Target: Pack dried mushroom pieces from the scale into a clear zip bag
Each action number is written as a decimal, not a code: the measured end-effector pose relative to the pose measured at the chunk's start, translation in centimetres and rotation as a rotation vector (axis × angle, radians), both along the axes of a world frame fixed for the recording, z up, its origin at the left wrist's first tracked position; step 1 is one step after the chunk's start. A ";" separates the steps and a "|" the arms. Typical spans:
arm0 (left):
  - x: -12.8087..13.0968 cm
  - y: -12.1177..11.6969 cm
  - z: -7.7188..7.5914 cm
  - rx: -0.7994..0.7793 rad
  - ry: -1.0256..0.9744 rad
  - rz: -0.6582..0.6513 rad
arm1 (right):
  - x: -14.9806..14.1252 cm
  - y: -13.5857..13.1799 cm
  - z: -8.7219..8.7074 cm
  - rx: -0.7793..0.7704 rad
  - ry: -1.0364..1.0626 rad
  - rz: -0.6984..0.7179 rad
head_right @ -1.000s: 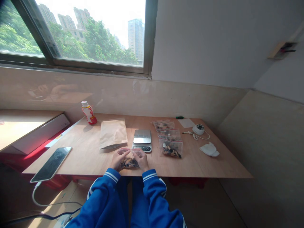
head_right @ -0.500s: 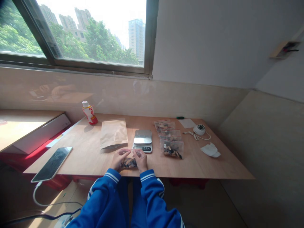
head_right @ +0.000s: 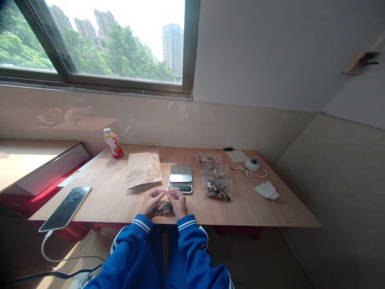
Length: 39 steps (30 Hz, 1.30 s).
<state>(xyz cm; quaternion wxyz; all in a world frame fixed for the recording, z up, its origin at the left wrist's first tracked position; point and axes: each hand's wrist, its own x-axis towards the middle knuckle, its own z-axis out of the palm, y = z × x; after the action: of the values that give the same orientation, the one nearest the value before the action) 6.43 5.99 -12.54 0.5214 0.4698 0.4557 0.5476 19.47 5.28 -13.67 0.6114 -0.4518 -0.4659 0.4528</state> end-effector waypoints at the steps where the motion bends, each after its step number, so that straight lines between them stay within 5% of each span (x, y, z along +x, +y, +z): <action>1: 0.0 0.0 -0.1 -0.003 0.000 0.003 | 0.0 0.0 0.0 -0.006 0.005 -0.005; 9: 0.2 -0.3 0.5 -0.024 -0.026 0.013 | 0.0 -0.3 0.6 -0.026 0.019 -0.004; 16: -0.3 0.1 0.2 -0.009 0.051 0.168 | 0.9 -0.7 1.5 -0.015 0.001 -0.040; 39: -0.5 -0.1 0.2 -0.081 0.097 0.189 | 0.8 -1.5 1.5 -0.167 0.068 -0.131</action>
<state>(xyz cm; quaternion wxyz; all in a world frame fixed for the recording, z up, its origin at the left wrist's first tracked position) 5.98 5.89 -12.33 0.4634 0.4289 0.5445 0.5521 20.32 3.79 -12.22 0.6152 -0.5152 -0.3751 0.4642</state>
